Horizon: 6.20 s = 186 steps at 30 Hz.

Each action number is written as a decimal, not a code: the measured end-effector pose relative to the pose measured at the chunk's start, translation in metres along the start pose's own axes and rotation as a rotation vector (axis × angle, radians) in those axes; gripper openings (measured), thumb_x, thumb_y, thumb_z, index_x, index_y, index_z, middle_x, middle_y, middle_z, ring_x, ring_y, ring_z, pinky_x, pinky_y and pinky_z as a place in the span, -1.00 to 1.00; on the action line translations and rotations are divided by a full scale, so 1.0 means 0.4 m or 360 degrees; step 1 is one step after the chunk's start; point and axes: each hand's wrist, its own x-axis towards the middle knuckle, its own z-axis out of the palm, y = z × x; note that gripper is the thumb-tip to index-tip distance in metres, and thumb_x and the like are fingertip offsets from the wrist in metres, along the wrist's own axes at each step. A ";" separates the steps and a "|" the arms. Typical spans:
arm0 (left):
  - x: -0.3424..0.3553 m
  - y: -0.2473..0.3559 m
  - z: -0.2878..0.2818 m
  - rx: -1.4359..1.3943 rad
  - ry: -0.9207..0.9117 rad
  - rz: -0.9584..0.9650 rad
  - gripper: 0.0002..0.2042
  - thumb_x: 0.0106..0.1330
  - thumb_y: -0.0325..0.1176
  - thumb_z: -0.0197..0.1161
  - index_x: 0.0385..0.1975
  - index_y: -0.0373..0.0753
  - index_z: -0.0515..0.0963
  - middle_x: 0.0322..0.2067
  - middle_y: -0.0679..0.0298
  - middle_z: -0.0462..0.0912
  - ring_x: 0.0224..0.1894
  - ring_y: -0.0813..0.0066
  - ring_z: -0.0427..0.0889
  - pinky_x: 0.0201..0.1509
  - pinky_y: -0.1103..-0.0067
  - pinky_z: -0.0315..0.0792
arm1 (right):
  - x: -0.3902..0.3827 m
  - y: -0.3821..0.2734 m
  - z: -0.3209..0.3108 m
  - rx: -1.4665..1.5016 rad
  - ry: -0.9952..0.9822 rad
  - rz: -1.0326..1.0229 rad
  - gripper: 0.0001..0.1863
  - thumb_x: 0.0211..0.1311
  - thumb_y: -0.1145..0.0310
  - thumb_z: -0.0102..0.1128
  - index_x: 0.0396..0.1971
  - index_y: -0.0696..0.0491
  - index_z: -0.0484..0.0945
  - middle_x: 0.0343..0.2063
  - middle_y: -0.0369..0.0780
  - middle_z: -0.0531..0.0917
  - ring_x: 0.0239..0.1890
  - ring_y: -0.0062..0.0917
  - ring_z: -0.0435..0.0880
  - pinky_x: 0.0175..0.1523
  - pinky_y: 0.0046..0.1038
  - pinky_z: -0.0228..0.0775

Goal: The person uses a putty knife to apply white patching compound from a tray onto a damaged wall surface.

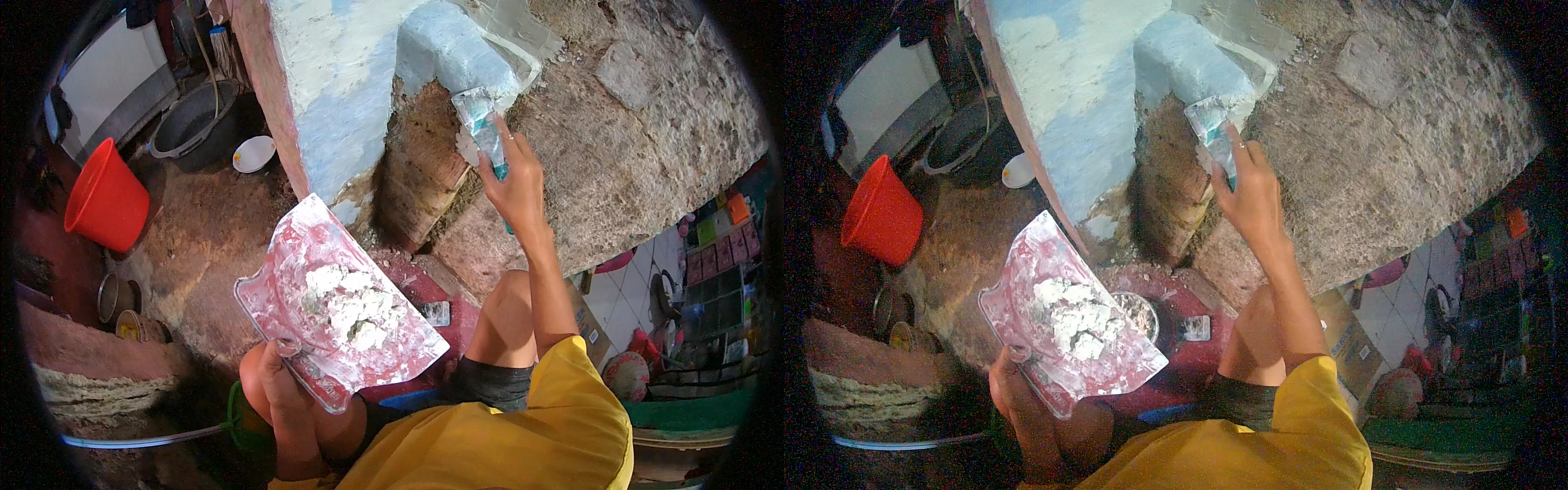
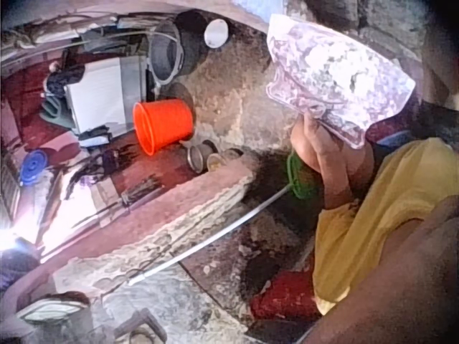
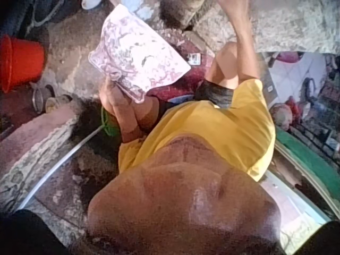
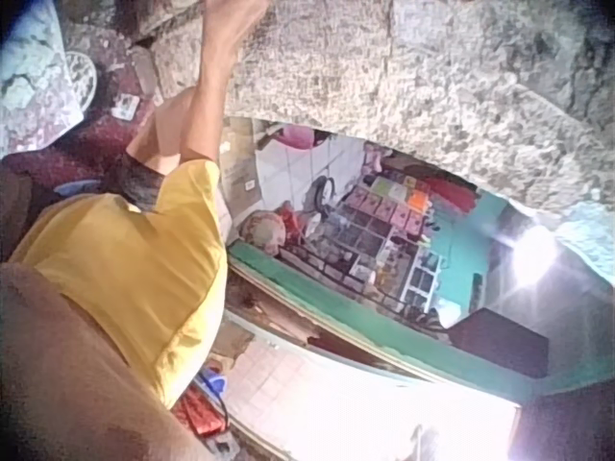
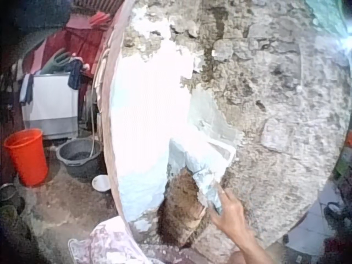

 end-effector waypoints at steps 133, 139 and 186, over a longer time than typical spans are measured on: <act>-0.015 0.027 0.043 0.0157 0.0219 -0.0218 -0.72 -0.02 -0.26 0.19 -0.44 -0.40 0.55 -0.48 0.19 0.56 -0.48 0.36 0.50 -0.35 0.53 0.36 | -0.161 -0.074 -0.187 0.0898 -0.1298 -0.0318 -0.57 -0.02 0.55 0.24 -0.05 0.06 0.56 -0.27 -0.14 0.56 -0.22 -0.36 0.53 -0.15 -0.40 0.38; -0.030 0.036 0.068 0.0063 -0.0034 0.0001 -0.77 0.08 -0.28 0.16 -0.51 -0.38 0.52 -0.55 0.22 0.51 -0.55 0.41 0.45 -0.41 0.55 0.33 | -0.117 -0.061 -0.316 0.1041 -0.1718 0.0481 -0.66 0.15 0.55 0.12 -0.03 0.07 0.53 -0.43 -0.21 0.55 -0.56 -0.65 0.49 -0.48 -0.60 0.33; 0.059 -0.092 -0.022 -0.0840 -0.0644 -0.0452 -0.54 0.24 -0.30 -0.02 0.13 -0.36 0.25 0.06 0.13 0.42 0.11 0.20 0.39 0.22 0.30 0.22 | 0.199 -0.027 -0.334 -0.0837 -0.1466 -0.0453 -0.71 0.25 0.22 -0.02 -0.19 0.09 0.53 -0.38 -0.02 0.57 -0.25 -0.12 0.54 -0.16 -0.18 0.36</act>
